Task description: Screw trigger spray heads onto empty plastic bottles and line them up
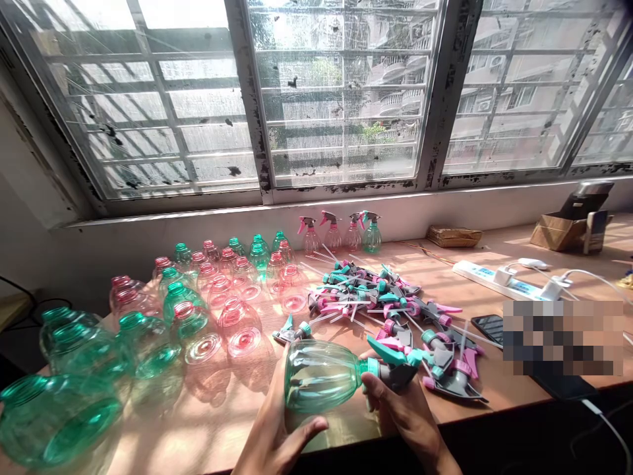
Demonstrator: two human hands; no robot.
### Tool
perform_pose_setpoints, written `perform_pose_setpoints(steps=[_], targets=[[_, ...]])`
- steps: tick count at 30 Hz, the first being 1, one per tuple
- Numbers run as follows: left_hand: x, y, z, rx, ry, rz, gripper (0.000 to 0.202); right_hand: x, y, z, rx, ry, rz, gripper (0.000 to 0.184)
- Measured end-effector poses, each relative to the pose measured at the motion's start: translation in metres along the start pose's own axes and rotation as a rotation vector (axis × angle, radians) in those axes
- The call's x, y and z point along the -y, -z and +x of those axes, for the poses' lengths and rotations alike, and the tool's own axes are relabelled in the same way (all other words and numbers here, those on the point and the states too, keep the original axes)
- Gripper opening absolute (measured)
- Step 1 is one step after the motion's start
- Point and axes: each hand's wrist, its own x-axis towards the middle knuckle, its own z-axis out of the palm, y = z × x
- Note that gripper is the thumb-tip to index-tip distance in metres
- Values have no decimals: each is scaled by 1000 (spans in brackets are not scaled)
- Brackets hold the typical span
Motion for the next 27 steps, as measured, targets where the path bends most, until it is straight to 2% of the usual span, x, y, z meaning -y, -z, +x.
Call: perform_pose_setpoints(steps=[4, 7, 9, 15, 21, 24, 27], targets=[[-4, 1, 1, 4, 36, -23, 93, 0, 0, -1, -7, -16, -4, 37], [-1, 0, 3, 20, 22, -23, 95, 3, -1, 0, 12, 7, -18, 42], [3, -2, 4, 25, 17, -5, 96, 5, -2, 0, 1, 13, -2, 37], [10, -12, 3, -93, 14, -59, 89, 3, -2, 1, 11, 29, 3, 39], [5, -2, 1, 9, 49, 16, 109, 0, 1, 0, 47, -6, -49, 44], [1, 4, 2, 60, -11, 20, 94, -2, 2, 0, 54, -11, -51, 46], [1, 5, 3, 57, -23, 33, 83, -5, 3, 0, 51, -19, -45, 47]])
